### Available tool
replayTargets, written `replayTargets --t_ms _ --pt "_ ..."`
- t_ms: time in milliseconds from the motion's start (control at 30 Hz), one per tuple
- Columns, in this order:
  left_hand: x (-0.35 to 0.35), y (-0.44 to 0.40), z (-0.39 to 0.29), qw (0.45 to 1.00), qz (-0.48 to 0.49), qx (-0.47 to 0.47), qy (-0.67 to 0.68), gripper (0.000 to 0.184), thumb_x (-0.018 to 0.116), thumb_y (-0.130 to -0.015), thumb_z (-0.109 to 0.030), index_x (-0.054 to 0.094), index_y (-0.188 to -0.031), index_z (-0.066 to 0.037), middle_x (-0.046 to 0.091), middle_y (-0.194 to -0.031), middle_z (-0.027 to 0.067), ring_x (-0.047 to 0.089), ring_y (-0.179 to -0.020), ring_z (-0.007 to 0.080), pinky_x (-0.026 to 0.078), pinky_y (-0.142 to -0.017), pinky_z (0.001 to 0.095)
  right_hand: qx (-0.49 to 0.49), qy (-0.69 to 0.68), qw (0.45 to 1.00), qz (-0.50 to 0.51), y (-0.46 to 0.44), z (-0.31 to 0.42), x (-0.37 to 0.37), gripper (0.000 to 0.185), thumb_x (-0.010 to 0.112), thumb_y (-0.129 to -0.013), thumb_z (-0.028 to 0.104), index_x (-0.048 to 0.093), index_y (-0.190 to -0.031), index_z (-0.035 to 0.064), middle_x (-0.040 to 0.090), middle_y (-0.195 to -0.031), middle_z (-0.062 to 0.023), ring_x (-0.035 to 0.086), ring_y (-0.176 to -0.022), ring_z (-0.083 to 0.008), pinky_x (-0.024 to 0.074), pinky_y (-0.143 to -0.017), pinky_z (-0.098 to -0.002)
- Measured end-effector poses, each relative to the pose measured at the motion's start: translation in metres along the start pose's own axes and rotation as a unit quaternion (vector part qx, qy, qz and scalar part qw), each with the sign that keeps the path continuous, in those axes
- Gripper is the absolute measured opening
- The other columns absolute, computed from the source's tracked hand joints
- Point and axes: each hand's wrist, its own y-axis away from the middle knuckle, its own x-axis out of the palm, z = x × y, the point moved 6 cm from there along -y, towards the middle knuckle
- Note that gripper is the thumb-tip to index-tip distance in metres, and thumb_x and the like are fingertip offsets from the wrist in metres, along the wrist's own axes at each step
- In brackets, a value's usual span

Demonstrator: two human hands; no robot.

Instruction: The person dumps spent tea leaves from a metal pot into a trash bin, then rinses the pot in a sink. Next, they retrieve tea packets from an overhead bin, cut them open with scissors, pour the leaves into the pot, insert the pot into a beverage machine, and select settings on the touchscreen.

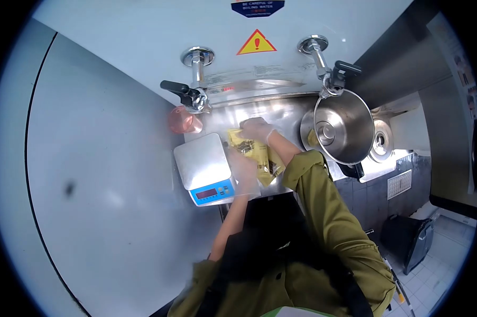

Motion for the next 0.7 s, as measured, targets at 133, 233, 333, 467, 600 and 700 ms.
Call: replayTargets --t_ms 133,233,333,467,600,700 --pt "0.0 0.0 0.002 0.997 0.072 -0.019 0.028 0.069 0.061 -0.076 -0.01 0.032 -0.138 0.001 0.044 -0.131 0.0275 0.046 -0.119 0.0414 0.04 -0.1 0.0452 -0.092 0.006 0.992 -0.08 0.014 0.011 -0.013 0.022 0.053 -0.083 0.025 0.068 -0.086 0.0084 0.065 -0.097 -0.0102 0.06 -0.096 -0.0315 0.0473 -0.084 -0.0395" --pt "-0.032 0.006 -0.009 0.993 0.043 0.045 0.096 0.075 0.065 -0.077 -0.015 0.028 -0.14 0.001 0.044 -0.133 0.0262 0.047 -0.12 0.0401 0.04 -0.1 0.0434 -0.113 -0.17 0.949 -0.238 0.064 0.012 -0.051 0.016 0.054 -0.086 0.014 0.062 -0.081 0.0007 0.06 -0.086 -0.0133 0.058 -0.081 -0.0292 0.0452 -0.08 -0.0374" --pt "-0.072 0.002 -0.017 0.982 0.011 0.049 0.185 0.081 0.068 -0.078 -0.012 0.021 -0.143 0.003 0.045 -0.133 0.0239 0.048 -0.122 0.0341 0.04 -0.101 0.0394 -0.07 -0.268 0.902 -0.332 0.095 -0.01 -0.06 0.012 0.054 -0.083 0.01 0.056 -0.074 0.0011 0.054 -0.08 -0.0085 0.053 -0.077 -0.0245 0.0426 -0.072 -0.0359" --pt "-0.062 -0.02 -0.017 0.826 0.102 0.011 0.555 0.084 0.064 -0.075 0.007 0.018 -0.145 -0.001 0.049 -0.128 0.0177 0.052 -0.116 0.0251 0.048 -0.095 0.0343 -0.035 -0.522 0.773 -0.359 0.111 -0.024 -0.056 0.009 0.051 -0.087 0.005 0.053 -0.079 0.001 0.047 -0.083 -0.0039 0.048 -0.077 -0.0149 0.0397 -0.069 -0.0289" --pt "-0.071 -0.044 -0.046 0.774 0.182 0.085 0.601 0.079 0.066 -0.071 0.012 0.029 -0.14 -0.002 0.052 -0.125 0.015 0.056 -0.111 0.0225 0.05 -0.092 0.0331 -0.012 -0.628 0.709 -0.32 0.109 -0.031 -0.043 0.012 0.049 -0.09 0.005 0.057 -0.099 0.0024 0.051 -0.093 -0.0033 0.049 -0.084 -0.0119 0.0409 -0.074 -0.0256" --pt "-0.039 -0.06 -0.026 0.826 0.196 0.066 0.524 0.071 0.068 -0.071 0.01 0.039 -0.135 -0.004 0.051 -0.127 0.0147 0.055 -0.113 0.0215 0.049 -0.094 0.0314 0.019 -0.611 0.744 -0.269 0.096 -0.052 -0.015 0.025 0.049 -0.091 0.006 0.053 -0.115 0.004 0.055 -0.101 -0.0049 0.052 -0.091 -0.0132 0.0428 -0.08 -0.0265"
